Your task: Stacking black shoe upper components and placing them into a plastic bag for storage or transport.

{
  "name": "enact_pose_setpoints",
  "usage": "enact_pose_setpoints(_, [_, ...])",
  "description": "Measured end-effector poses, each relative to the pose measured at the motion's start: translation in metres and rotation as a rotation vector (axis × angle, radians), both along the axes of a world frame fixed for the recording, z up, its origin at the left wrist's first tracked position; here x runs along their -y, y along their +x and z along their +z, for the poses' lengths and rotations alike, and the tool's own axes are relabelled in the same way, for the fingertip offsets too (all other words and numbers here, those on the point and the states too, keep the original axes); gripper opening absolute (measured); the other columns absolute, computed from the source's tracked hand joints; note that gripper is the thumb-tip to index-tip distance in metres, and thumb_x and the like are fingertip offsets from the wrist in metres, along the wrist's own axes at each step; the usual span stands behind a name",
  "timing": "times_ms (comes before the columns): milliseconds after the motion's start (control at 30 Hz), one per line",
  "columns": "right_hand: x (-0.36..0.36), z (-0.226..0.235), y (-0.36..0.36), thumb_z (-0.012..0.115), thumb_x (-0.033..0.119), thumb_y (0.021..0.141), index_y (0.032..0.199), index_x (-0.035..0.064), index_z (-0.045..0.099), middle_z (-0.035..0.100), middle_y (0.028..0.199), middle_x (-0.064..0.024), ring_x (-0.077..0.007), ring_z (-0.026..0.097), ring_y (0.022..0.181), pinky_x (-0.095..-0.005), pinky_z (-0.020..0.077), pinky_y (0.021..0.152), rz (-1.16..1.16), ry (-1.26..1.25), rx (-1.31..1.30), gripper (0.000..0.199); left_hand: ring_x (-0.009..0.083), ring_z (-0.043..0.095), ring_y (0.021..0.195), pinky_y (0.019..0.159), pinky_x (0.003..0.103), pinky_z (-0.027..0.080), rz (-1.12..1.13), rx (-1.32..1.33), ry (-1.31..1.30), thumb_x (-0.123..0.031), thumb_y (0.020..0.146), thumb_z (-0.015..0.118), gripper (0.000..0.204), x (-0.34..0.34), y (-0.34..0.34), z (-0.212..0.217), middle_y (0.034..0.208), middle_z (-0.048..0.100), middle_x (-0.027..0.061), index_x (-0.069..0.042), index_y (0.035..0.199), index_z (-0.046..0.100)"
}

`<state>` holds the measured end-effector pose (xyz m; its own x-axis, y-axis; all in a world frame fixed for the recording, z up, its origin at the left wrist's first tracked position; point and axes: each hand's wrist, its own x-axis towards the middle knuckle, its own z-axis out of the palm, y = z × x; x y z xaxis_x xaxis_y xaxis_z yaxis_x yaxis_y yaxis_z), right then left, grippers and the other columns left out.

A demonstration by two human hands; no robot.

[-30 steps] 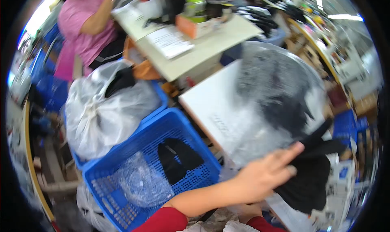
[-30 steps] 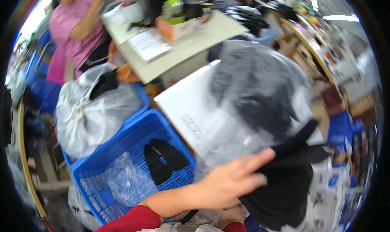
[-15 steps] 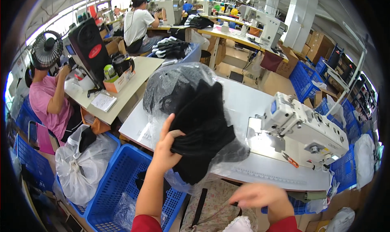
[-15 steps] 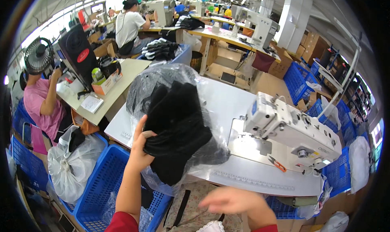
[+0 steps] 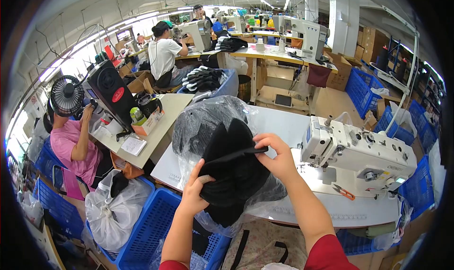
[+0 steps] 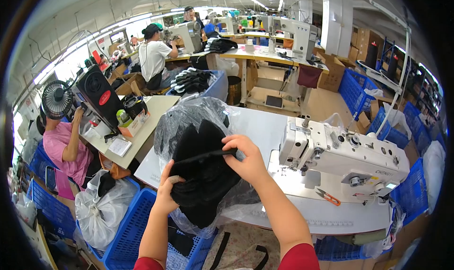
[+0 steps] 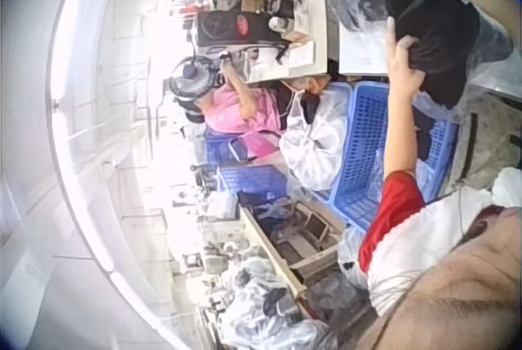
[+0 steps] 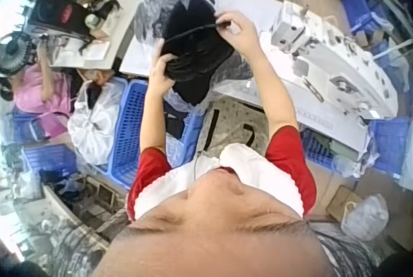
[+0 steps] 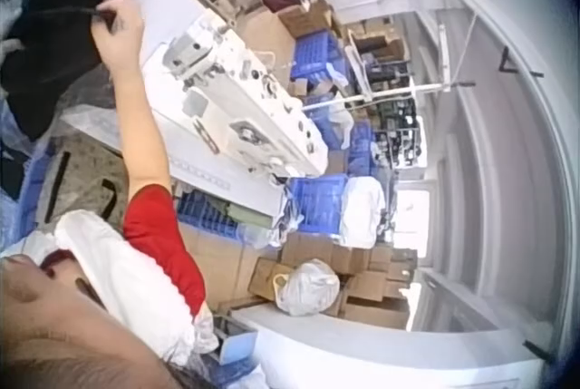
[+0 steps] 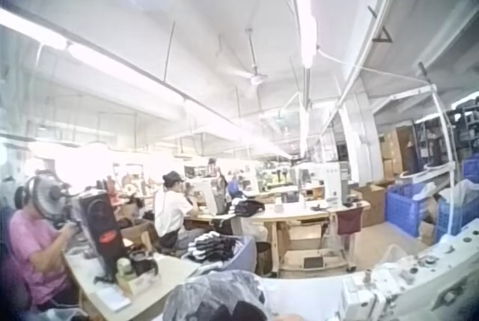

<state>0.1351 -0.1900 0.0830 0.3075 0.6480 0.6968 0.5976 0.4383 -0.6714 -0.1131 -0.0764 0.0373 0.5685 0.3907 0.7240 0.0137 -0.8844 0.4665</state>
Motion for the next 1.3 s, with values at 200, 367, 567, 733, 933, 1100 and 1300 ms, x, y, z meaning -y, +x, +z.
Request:
enact_pose_setpoints(200, [0.003,-0.002,-0.007,0.061,-0.008,0.075,0.088,0.0042,0.058,0.066,0.105,-0.0084,-0.0212,0.060,0.102,-0.0322,0.0438,0.093,0.213,-0.071,-0.156,0.018,0.0414,0.049,0.124,0.097,0.041,0.045,-0.007,0.002,0.033,-0.003,0.064,0.077,0.034,-0.004,0.000,0.001,0.144,0.039,0.0240,-0.007,0.095,0.064])
enact_pose_setpoints(367, [0.006,-0.001,0.004,0.061,0.000,0.083,0.098,0.0038,0.064,0.067,0.107,-0.0065,-0.0155,0.060,0.099,-0.0296,0.0448,0.089,0.295,-0.360,-0.356,0.016,0.0418,0.051,0.121,0.095,0.042,0.046,-0.029,0.007,0.070,-0.004,0.063,0.078,0.035,-0.005,-0.001,-0.005,0.143,0.039,0.0217,-0.008,0.095,0.065])
enact_pose_setpoints(567, [0.007,0.012,0.008,0.060,0.006,0.085,0.098,0.0003,0.069,0.069,0.096,-0.0052,-0.0141,0.060,0.094,-0.0285,0.0449,0.087,0.420,-0.480,-0.213,0.016,0.0410,0.055,0.114,0.092,0.043,0.048,-0.035,-0.022,0.079,-0.005,0.061,0.079,0.039,-0.008,-0.004,-0.004,0.141,0.039,0.0185,-0.009,0.097,0.065])
enact_pose_setpoints(733, [0.006,0.020,0.009,0.060,0.008,0.087,0.102,0.0022,0.069,0.070,0.095,-0.0066,-0.0165,0.062,0.093,-0.0297,0.0459,0.087,0.486,-0.560,-0.050,0.019,0.0385,0.057,0.106,0.085,0.042,0.049,-0.099,-0.039,0.122,-0.002,0.057,0.076,0.045,-0.012,-0.004,-0.001,0.122,0.054,0.0125,-0.009,0.098,0.061])
enact_pose_setpoints(933, [-0.010,0.019,0.010,0.061,0.018,0.090,0.122,0.0066,0.060,0.064,0.097,-0.0053,-0.0146,0.061,0.081,-0.0261,0.0476,0.074,0.429,-0.382,-0.422,0.034,0.0379,0.057,0.105,0.083,0.041,0.049,-0.151,-0.034,0.152,0.000,0.056,0.073,0.048,-0.009,-0.003,-0.003,0.112,0.059,0.0097,-0.010,0.100,0.056])
enact_pose_setpoints(1100, [-0.018,0.015,0.002,0.069,0.009,0.083,0.115,0.0071,0.063,0.059,0.097,-0.0036,-0.0103,0.057,0.078,-0.0236,0.0464,0.064,0.006,-0.232,-0.088,0.033,0.0376,0.057,0.104,0.082,0.041,0.050,-0.143,-0.034,0.113,0.001,0.055,0.074,0.054,-0.005,-0.001,-0.001,0.109,0.059,0.0093,-0.012,0.104,0.054])
enact_pose_setpoints(1300, [-0.014,0.012,0.002,0.063,-0.001,0.071,0.089,0.0026,0.062,0.062,0.092,-0.0052,-0.0164,0.059,0.082,-0.0286,0.0465,0.078,-0.041,-0.019,0.107,0.018,0.0375,0.060,0.099,0.080,0.040,0.050,-0.175,0.045,-0.023,0.001,0.061,0.077,0.070,-0.006,-0.002,-0.014,0.108,0.060,0.0111,-0.012,0.122,0.045])
